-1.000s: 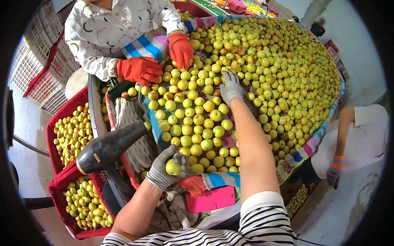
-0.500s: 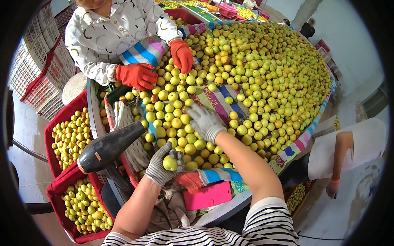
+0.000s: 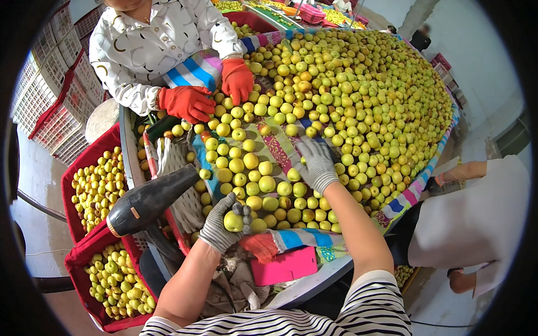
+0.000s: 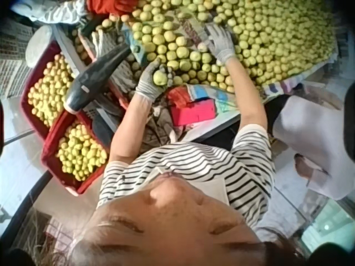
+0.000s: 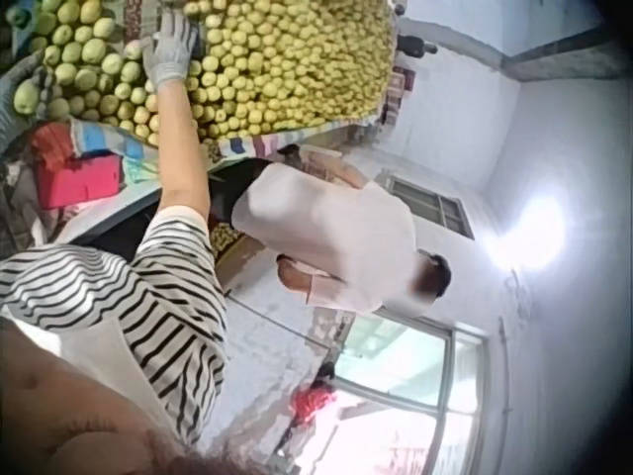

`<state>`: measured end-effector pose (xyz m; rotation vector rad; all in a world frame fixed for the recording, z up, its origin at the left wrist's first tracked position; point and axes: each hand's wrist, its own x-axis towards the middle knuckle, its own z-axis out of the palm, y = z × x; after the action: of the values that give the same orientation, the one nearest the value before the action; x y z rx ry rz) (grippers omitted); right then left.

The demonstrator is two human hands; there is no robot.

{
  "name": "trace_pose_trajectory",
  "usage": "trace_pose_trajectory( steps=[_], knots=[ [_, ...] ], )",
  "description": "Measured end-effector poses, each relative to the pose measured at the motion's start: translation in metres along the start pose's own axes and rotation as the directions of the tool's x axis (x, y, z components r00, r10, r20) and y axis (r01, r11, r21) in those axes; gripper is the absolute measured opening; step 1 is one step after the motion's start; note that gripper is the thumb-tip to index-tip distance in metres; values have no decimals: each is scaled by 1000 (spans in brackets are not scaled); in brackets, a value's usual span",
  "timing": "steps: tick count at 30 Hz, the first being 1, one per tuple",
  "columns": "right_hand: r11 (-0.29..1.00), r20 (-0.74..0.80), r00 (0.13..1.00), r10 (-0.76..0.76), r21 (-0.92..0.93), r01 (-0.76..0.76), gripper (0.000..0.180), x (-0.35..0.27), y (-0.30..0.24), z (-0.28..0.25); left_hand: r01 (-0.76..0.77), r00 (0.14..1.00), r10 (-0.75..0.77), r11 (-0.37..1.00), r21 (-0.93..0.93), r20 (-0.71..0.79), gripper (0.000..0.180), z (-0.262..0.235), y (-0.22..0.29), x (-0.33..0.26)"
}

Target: The person sorts green round fruits from a large pile on a table into red crates. They pick up fruits one by one, inspect them, and place them into the crates. Another person wearing red gloves also sorts fruits nearby.

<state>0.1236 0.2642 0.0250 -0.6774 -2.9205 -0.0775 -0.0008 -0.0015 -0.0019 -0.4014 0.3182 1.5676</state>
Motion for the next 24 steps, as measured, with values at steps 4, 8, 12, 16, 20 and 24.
trace_pose_trajectory(
  steps=[4,8,12,16,20,24],
  knots=[
    [985,19,998,-60,-161,62,49,-2,-7,15,28,999,-28,1000,-13,-15,38,4,2,-3],
    [993,94,989,-117,13,116,42,5,-33,9,-54,999,53,996,-68,-10,41,4,5,-6],
    [977,64,976,-209,48,206,56,-15,-50,24,-111,994,112,987,-117,-5,40,3,9,-2],
    [938,187,923,-337,151,312,62,-33,-64,5,-244,969,248,957,-154,7,33,3,14,-7],
    [926,190,922,-338,243,289,64,-47,-41,-21,-263,960,279,939,-220,41,33,1,18,-7],
    [989,195,970,-146,26,144,61,-52,13,-60,-227,966,249,946,-233,67,32,0,17,-10]
  ],
)
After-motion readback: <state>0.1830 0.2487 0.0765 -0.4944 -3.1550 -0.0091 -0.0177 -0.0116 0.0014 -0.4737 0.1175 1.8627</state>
